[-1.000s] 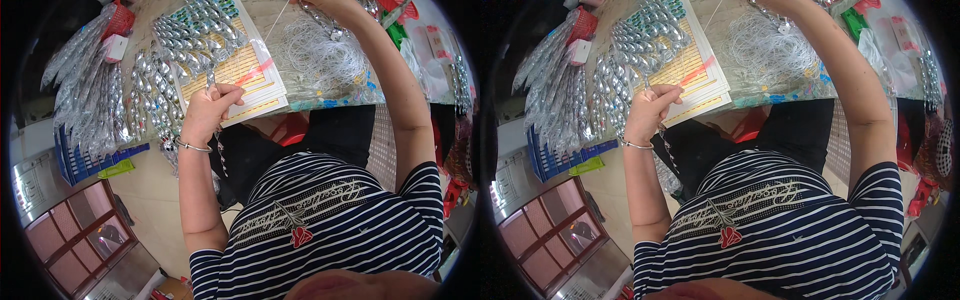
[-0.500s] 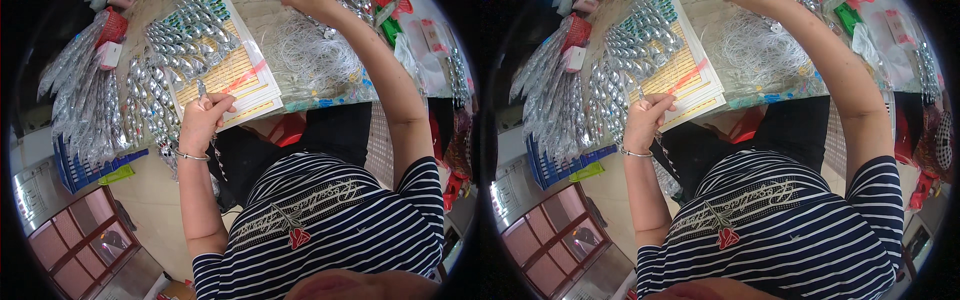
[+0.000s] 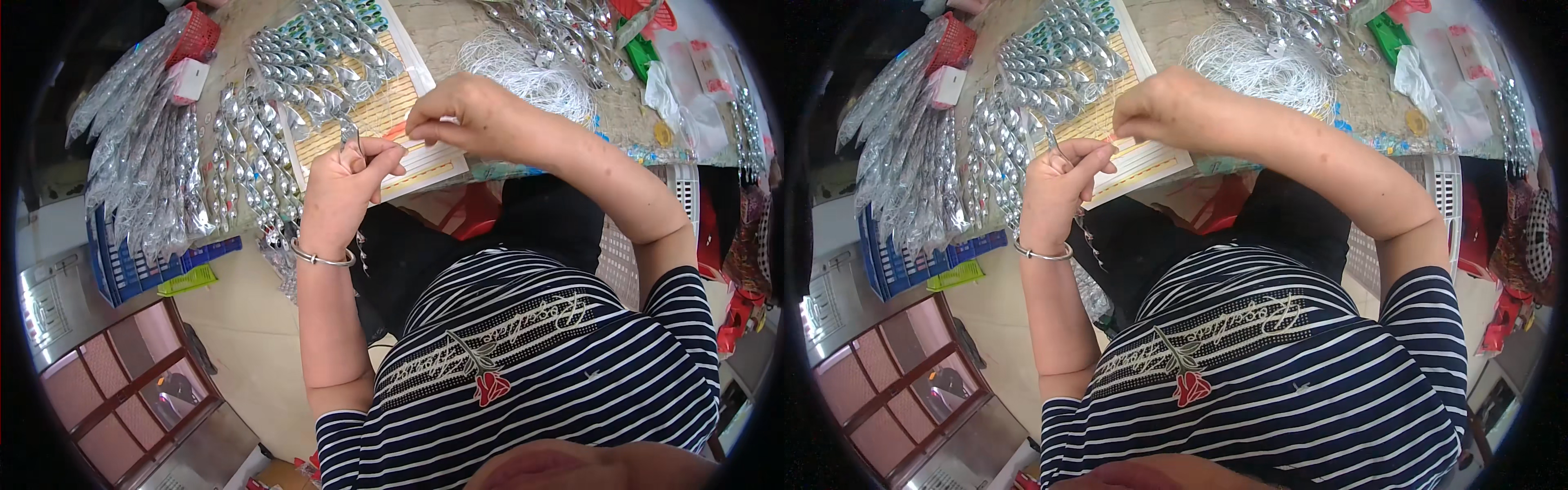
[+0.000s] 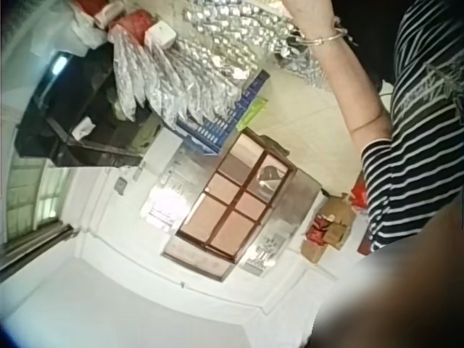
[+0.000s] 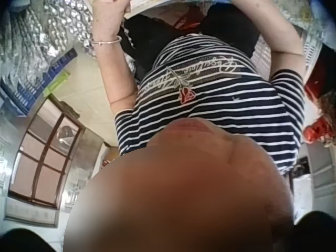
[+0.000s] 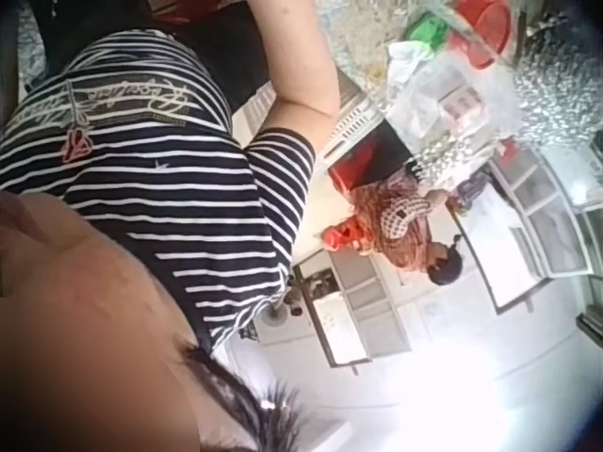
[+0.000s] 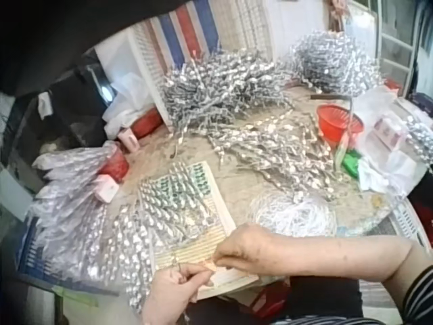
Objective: Sorting small shiny components and packaging them into individual plastic bags.
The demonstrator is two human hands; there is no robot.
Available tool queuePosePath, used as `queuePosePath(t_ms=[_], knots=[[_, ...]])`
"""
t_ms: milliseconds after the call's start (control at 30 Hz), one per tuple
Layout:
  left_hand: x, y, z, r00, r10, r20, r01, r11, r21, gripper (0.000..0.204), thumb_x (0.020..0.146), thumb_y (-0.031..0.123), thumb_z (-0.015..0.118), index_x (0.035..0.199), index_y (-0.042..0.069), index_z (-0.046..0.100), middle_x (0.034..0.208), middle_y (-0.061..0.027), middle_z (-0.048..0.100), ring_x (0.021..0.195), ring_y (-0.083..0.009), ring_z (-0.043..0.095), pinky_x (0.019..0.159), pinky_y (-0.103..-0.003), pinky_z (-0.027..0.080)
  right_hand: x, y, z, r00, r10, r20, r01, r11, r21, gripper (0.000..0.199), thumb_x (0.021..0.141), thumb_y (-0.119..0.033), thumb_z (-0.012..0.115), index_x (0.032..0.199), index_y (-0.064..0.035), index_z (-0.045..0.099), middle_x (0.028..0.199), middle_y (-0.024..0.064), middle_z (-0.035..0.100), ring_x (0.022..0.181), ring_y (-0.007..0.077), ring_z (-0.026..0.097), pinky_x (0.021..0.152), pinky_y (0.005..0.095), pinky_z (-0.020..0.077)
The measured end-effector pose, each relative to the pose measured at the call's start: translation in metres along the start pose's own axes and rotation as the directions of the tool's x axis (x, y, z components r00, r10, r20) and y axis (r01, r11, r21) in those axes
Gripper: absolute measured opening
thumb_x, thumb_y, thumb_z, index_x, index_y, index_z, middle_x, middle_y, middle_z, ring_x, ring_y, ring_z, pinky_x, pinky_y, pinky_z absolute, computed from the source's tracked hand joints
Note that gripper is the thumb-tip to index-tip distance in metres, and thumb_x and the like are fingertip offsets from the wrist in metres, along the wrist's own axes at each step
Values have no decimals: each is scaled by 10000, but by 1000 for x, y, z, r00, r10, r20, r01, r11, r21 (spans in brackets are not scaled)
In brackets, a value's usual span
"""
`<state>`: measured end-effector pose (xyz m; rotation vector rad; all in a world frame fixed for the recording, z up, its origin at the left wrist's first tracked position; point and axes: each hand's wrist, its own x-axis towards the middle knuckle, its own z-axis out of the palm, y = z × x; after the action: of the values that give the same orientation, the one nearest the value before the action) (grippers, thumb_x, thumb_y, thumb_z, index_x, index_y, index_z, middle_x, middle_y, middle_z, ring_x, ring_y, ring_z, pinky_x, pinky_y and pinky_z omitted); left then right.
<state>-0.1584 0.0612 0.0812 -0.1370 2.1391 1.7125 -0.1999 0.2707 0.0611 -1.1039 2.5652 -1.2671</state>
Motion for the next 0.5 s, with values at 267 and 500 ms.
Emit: queuePosePath(t_ms=[267, 500], knots=[[-8, -6, -7, 997, 44, -62, -46, 999, -25, 217, 823, 147, 719, 921, -38, 665, 735, -37, 647, 549, -44, 487, 492, -193, 366, 16, 18, -82, 925, -53, -376, 24, 996, -82, 171, 934, -163, 587, 976, -20, 672, 876, 65, 688, 793, 139, 654, 720, 290, 515], [-32, -28, -24, 989, -132, -72, 136, 989, 53, 341, 887, 214, 652, 1128, -17, 585, 822, -33, 633, 580, -22, 440, 504, -168, 340, 13, -38, -173, 629, 107, -770, 1, 990, 138, 222, 923, -262, 618, 983, -53, 665, 934, 58, 668, 866, 137, 615, 811, 259, 484]])
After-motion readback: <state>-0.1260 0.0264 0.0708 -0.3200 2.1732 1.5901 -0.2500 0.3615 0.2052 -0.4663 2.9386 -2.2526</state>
